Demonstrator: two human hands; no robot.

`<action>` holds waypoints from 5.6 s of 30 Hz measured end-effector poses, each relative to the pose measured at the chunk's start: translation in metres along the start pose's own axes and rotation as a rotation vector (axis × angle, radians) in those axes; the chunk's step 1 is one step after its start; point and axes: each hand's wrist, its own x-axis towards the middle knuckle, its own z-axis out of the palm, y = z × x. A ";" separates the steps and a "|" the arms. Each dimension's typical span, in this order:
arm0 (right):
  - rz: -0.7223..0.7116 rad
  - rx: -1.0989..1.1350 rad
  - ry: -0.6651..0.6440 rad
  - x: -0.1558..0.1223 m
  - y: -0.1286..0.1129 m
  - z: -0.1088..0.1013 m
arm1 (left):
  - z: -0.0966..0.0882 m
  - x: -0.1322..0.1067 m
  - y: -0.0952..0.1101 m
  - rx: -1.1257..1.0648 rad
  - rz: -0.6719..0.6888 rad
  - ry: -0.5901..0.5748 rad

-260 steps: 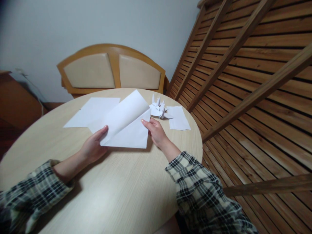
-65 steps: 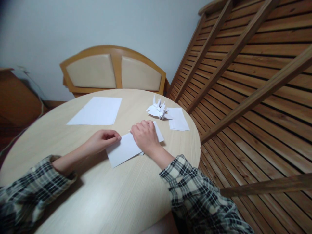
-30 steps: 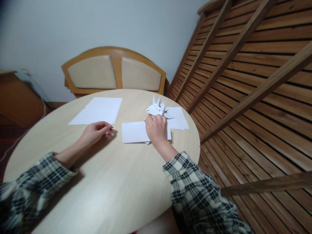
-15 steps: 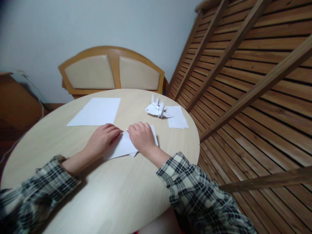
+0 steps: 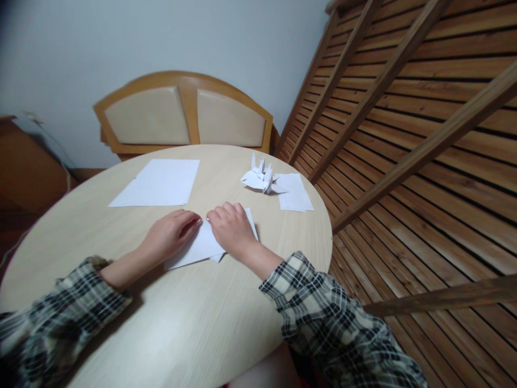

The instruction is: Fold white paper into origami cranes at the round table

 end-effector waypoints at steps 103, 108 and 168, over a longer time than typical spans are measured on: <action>0.307 0.927 -0.007 0.002 0.023 0.006 | -0.016 0.007 -0.036 0.209 0.263 0.103; 0.293 0.927 0.015 0.003 0.023 0.005 | -0.017 0.009 -0.032 0.194 0.254 0.118; 0.212 0.211 0.158 -0.004 0.057 -0.008 | -0.021 0.002 -0.061 -0.007 -0.054 0.143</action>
